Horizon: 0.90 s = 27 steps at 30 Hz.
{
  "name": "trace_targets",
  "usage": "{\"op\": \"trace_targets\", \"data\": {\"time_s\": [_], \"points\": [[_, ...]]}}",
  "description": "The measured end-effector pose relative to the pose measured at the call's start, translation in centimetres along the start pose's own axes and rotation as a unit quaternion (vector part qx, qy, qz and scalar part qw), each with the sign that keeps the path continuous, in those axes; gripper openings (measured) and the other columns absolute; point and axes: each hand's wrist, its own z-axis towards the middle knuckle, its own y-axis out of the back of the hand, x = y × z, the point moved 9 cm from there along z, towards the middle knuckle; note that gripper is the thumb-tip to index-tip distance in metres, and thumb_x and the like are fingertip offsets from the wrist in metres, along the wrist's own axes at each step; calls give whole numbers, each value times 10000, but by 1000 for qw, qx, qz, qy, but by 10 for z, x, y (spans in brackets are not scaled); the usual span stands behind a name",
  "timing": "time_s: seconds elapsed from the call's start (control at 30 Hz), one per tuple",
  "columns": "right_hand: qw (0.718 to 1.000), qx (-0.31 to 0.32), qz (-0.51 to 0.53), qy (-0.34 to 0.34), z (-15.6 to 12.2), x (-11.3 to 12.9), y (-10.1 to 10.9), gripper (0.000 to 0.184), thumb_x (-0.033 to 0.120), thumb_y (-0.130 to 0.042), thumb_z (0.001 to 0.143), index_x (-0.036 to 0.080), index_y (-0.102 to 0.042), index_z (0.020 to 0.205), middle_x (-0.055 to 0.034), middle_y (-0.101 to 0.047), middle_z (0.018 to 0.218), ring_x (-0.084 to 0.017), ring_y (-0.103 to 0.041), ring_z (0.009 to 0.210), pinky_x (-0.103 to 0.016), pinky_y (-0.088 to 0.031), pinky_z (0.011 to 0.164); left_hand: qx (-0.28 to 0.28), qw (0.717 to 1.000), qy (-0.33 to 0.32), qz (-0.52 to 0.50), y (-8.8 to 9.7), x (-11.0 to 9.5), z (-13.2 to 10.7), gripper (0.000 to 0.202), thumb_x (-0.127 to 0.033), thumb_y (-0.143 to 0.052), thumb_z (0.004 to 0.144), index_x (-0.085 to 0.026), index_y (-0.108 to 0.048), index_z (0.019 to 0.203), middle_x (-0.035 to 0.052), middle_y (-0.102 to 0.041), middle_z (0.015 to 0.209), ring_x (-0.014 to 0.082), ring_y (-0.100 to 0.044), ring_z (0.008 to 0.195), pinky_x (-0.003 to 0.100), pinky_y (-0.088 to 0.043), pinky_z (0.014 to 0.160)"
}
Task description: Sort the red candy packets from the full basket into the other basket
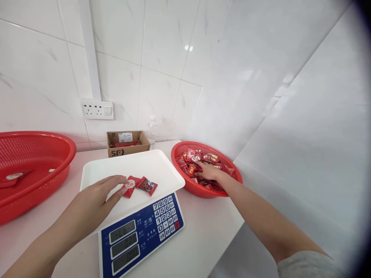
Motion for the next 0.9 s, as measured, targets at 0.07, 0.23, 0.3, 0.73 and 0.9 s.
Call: {"op": "trace_targets", "data": {"time_s": [0.07, 0.23, 0.3, 0.73, 0.9], "points": [[1000, -20, 17, 1, 5, 1, 1, 600, 285, -597, 806, 211, -416, 1374, -170, -530, 1314, -331, -554, 1122, -410, -428, 886, -2, 1000, 0, -5, 1, -1, -1, 393, -520, -346, 853, -312, -599, 1070, -6, -645, 1192, 255, -634, 1016, 338, -529, 777], [991, -85, 96, 30, 4, -1, 23, 355, 148, -561, 810, 186, -587, 1162, -128, -646, 1150, -274, -600, 1043, -361, -435, 880, -21, 1000, 0, -12, 11, 1, -1, 382, -535, -381, 840, -317, -615, 1050, -12, -683, 1121, 257, -676, 887, 323, -538, 712], [983, -111, 141, 48, 1, -3, 37, 292, 156, -531, 837, 191, -591, 1120, -91, -655, 1136, -213, -606, 1030, -308, -445, 877, -29, 999, -3, -15, 13, 1, -2, 390, -556, -388, 834, -318, -621, 1036, -11, -689, 1104, 266, -676, 884, 337, -539, 728], [953, -180, 237, 60, 2, -16, 65, 361, 114, -544, 752, 202, -597, 1098, -26, -646, 1001, -149, -592, 866, -264, -436, 790, 7, 1000, 4, -28, 3, 4, -2, 375, -548, -385, 845, -334, -597, 1068, -18, -673, 1132, 260, -655, 955, 341, -533, 759], [956, -167, 235, 43, 2, -17, 65, 350, 111, -564, 711, 202, -603, 1048, 12, -634, 787, -137, -566, 692, -239, -414, 633, 10, 999, -7, -32, -1, 3, -1, 372, -529, -397, 853, -321, -590, 1094, -8, -663, 1159, 257, -643, 1003, 324, -531, 784]]}}
